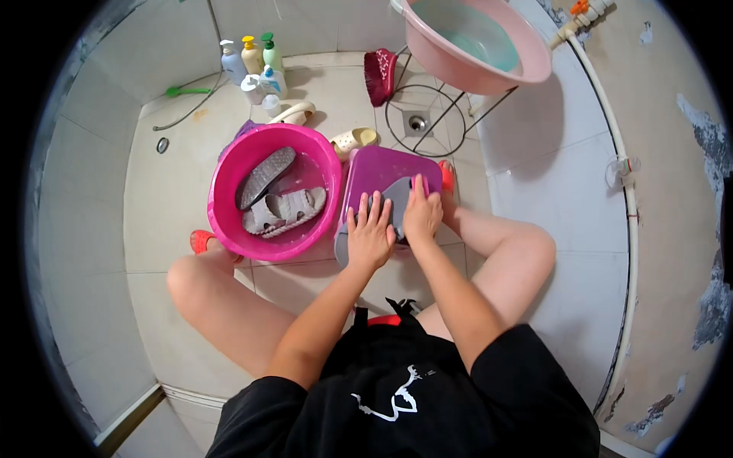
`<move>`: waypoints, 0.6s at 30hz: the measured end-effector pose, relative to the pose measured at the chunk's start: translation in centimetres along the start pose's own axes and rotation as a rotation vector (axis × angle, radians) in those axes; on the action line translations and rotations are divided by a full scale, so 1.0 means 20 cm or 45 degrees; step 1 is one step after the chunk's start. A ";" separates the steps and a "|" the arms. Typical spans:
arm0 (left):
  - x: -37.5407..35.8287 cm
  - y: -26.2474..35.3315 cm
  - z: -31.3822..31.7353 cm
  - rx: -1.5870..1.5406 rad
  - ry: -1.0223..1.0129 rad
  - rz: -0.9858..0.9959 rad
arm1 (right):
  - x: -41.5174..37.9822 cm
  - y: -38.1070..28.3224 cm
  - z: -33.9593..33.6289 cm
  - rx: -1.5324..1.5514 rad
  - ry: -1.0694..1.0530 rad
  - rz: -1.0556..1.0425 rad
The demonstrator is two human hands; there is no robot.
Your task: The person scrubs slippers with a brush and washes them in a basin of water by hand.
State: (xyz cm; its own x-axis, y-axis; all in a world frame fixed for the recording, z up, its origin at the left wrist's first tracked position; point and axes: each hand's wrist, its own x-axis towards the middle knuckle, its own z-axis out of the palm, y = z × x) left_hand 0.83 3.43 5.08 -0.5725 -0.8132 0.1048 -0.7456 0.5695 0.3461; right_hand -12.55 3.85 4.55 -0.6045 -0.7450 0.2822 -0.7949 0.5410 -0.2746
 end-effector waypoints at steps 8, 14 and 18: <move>0.00 0.00 0.01 0.000 -0.004 -0.009 | -0.24 0.01 -0.11 0.194 -0.240 0.039; 0.04 -0.02 -0.18 0.034 -0.243 0.096 | 0.07 0.01 -0.03 0.164 -0.135 0.036; 0.16 -0.15 -0.27 0.268 -0.341 0.289 | -0.16 0.01 -0.14 0.105 -0.321 -0.024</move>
State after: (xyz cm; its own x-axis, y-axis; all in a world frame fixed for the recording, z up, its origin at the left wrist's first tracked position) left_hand 3.08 -1.50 9.41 -0.7782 -0.6200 -0.0999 -0.6279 0.7655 0.1406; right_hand -10.93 7.39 6.25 -0.5495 -0.8338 0.0526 -0.7926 0.5003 -0.3485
